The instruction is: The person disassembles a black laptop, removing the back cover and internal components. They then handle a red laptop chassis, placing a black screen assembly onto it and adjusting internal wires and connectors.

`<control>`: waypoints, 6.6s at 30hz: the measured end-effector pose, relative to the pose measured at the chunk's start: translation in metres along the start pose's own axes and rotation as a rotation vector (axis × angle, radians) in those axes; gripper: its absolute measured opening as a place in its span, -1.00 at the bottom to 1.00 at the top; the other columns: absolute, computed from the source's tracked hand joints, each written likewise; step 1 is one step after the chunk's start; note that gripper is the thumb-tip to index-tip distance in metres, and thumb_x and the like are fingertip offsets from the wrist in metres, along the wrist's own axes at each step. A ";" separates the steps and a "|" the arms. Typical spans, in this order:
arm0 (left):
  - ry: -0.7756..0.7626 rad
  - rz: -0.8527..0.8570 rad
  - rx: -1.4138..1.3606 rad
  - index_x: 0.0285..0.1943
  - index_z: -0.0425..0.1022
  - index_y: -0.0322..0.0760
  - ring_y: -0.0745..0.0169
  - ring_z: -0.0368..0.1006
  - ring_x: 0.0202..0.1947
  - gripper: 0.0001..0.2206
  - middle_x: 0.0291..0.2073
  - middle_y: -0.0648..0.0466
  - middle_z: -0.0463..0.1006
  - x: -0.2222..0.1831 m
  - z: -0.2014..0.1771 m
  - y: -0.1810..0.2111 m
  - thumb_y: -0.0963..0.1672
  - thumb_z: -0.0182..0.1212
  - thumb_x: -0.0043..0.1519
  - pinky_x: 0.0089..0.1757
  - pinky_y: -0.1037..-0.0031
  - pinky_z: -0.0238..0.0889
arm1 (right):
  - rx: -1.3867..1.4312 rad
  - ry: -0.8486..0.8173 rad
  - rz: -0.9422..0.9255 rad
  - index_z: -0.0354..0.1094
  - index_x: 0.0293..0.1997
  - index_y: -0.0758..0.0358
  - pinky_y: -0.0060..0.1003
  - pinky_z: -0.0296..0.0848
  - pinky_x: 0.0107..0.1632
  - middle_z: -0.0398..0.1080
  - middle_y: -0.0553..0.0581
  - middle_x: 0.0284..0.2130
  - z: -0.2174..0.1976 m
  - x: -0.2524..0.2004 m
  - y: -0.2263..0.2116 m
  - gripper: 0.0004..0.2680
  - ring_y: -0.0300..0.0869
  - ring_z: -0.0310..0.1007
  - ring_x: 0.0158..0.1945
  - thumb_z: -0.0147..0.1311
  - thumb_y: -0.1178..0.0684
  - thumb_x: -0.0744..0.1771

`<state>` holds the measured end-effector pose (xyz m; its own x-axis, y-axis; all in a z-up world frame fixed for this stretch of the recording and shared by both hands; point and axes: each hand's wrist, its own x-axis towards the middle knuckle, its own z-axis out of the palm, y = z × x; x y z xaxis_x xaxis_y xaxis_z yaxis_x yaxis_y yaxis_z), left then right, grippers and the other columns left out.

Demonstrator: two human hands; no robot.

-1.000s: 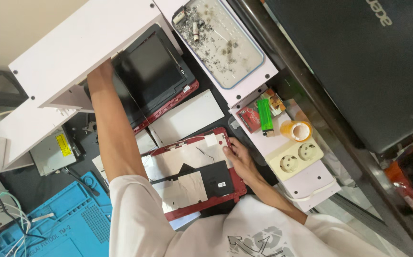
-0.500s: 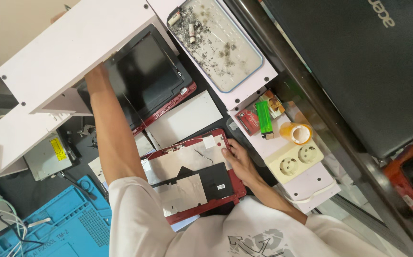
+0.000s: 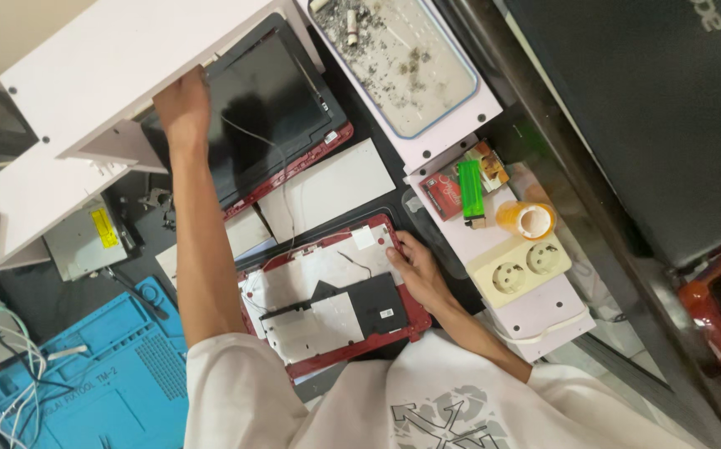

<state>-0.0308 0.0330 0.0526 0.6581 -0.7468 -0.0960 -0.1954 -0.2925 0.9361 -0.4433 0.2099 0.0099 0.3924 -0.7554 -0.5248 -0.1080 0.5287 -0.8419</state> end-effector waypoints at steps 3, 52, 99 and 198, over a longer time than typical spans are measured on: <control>-0.068 0.405 0.089 -0.06 0.48 -0.43 0.44 0.37 -0.29 -0.79 -0.31 0.12 0.51 -0.072 -0.018 0.026 -0.12 0.10 0.51 -0.20 0.54 0.26 | 0.053 -0.004 -0.024 0.33 0.11 0.28 -0.41 0.36 -0.06 0.53 0.06 -0.16 -0.002 0.004 0.005 -0.82 -0.35 0.40 -0.12 -0.02 0.10 0.41; 0.146 0.093 0.424 0.32 0.37 -0.42 -0.22 0.36 0.15 -0.62 0.19 -0.22 0.40 -0.414 -0.074 0.021 -0.14 0.18 0.34 0.09 0.17 0.25 | -0.822 -0.188 -0.599 0.39 0.07 0.25 -0.18 0.43 0.02 0.38 0.19 -0.10 0.013 -0.065 -0.093 -0.76 0.03 0.45 -0.01 0.20 0.27 0.30; 0.189 0.221 0.158 0.17 0.53 -0.42 0.20 0.56 -0.11 -0.73 -0.07 -0.08 0.64 -0.134 -0.085 -0.033 -0.15 0.20 0.35 -0.04 0.33 0.40 | -0.833 0.186 -0.818 0.39 0.23 0.29 -0.06 0.37 0.20 0.41 0.37 0.04 0.098 0.183 -0.170 -0.72 0.16 0.40 0.13 0.13 0.20 0.36; 0.122 -0.302 0.344 -0.01 0.67 -0.26 0.20 0.54 -0.09 -0.78 -0.05 0.05 0.62 -0.512 -0.168 0.048 -0.09 0.14 0.37 -0.34 0.31 0.30 | -0.883 -0.132 -0.794 0.42 -0.17 0.28 -0.11 0.45 -0.06 0.38 0.15 -0.23 0.059 -0.031 -0.064 -0.87 0.03 0.49 -0.16 0.16 0.26 0.25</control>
<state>-0.2552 0.5014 0.2036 0.7992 -0.5282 -0.2868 -0.1980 -0.6819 0.7041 -0.3943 0.2222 0.0871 0.7187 -0.6779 0.1545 -0.3632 -0.5555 -0.7479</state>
